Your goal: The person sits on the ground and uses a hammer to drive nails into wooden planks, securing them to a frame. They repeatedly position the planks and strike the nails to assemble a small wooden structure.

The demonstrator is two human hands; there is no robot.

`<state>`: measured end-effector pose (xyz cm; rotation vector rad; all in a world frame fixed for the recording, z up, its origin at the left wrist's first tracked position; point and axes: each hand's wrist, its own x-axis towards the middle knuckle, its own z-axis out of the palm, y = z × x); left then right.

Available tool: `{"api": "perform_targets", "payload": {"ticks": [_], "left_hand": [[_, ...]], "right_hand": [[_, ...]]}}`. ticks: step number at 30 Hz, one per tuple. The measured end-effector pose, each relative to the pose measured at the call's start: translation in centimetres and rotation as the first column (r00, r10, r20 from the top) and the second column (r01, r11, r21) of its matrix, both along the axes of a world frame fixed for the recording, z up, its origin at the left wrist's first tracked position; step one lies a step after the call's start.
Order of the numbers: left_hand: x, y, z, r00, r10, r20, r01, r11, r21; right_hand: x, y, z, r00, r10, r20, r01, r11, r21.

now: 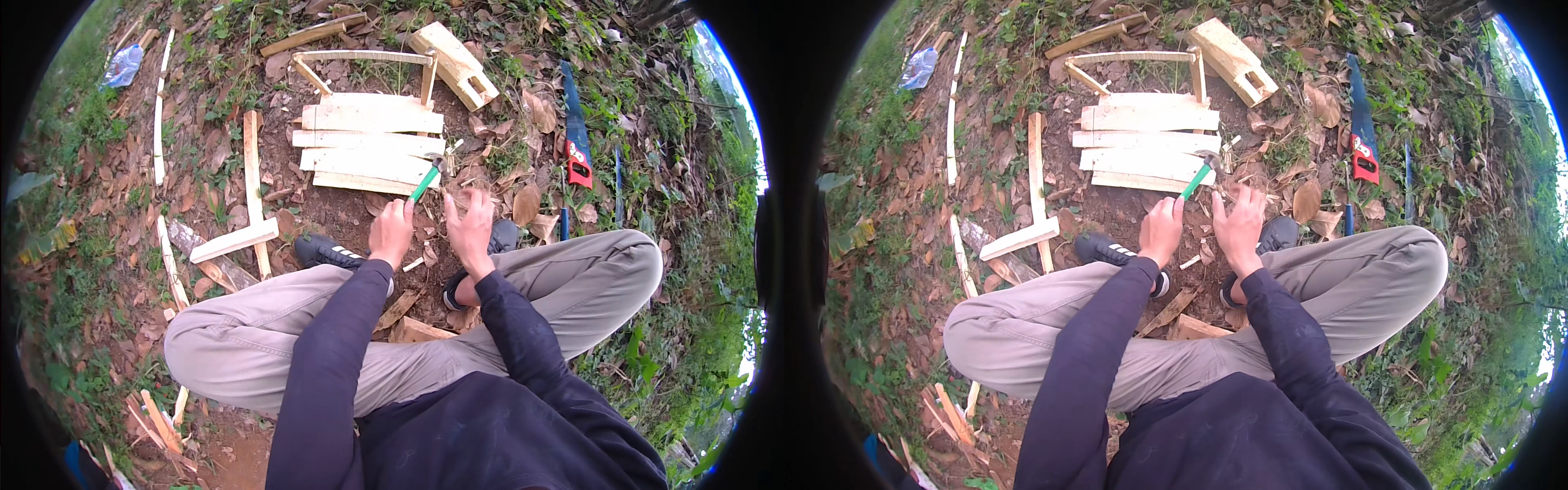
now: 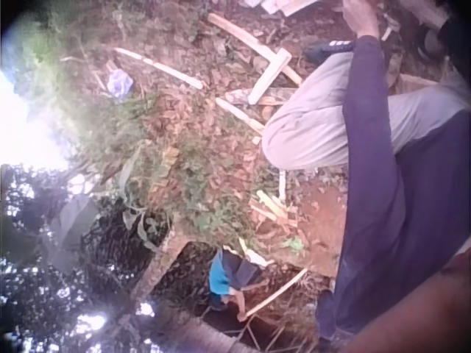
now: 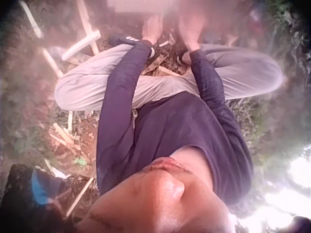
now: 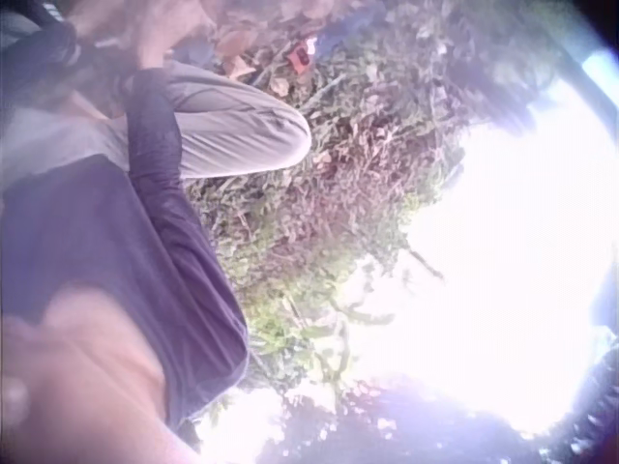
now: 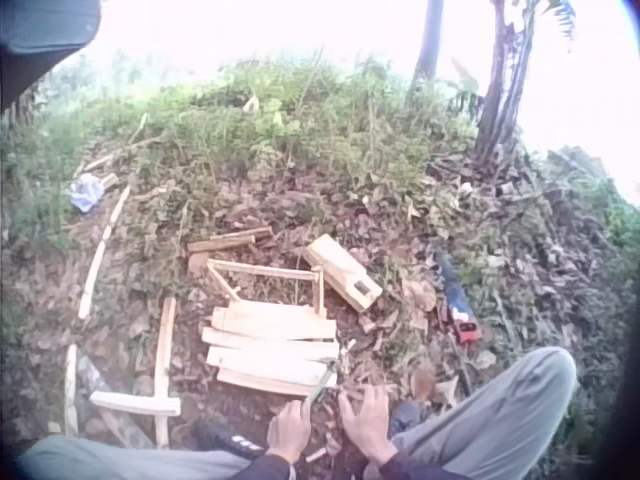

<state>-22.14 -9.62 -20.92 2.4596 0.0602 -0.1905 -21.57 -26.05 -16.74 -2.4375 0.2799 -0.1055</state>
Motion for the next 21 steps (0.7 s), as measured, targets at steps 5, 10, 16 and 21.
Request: {"api": "perform_targets", "payload": {"ticks": [5,10,16,21], "left_hand": [[-3.4,-7.7,2.8,0.98,0.093,0.175,-0.025,0.934,-0.356],[-0.6,-2.6,-0.3,0.905,-0.273,0.326,0.312,0.947,-0.073],[7.6,1.7,-3.1,0.996,0.002,0.09,-0.025,0.966,0.257],[8.3,1.6,-6.8,0.996,-0.056,-0.063,0.073,0.946,0.317]], "right_hand": [[0.2,0.2,-4.4,0.95,0.083,-0.301,0.245,0.402,0.882],[0.9,-2.8,-3.7,0.902,-0.046,-0.429,0.376,0.573,0.728],[1.2,-2.3,-2.5,0.855,0.071,-0.514,0.129,0.93,0.343],[2.0,-0.9,-3.0,0.915,0.101,-0.39,0.002,0.967,0.256]]}}
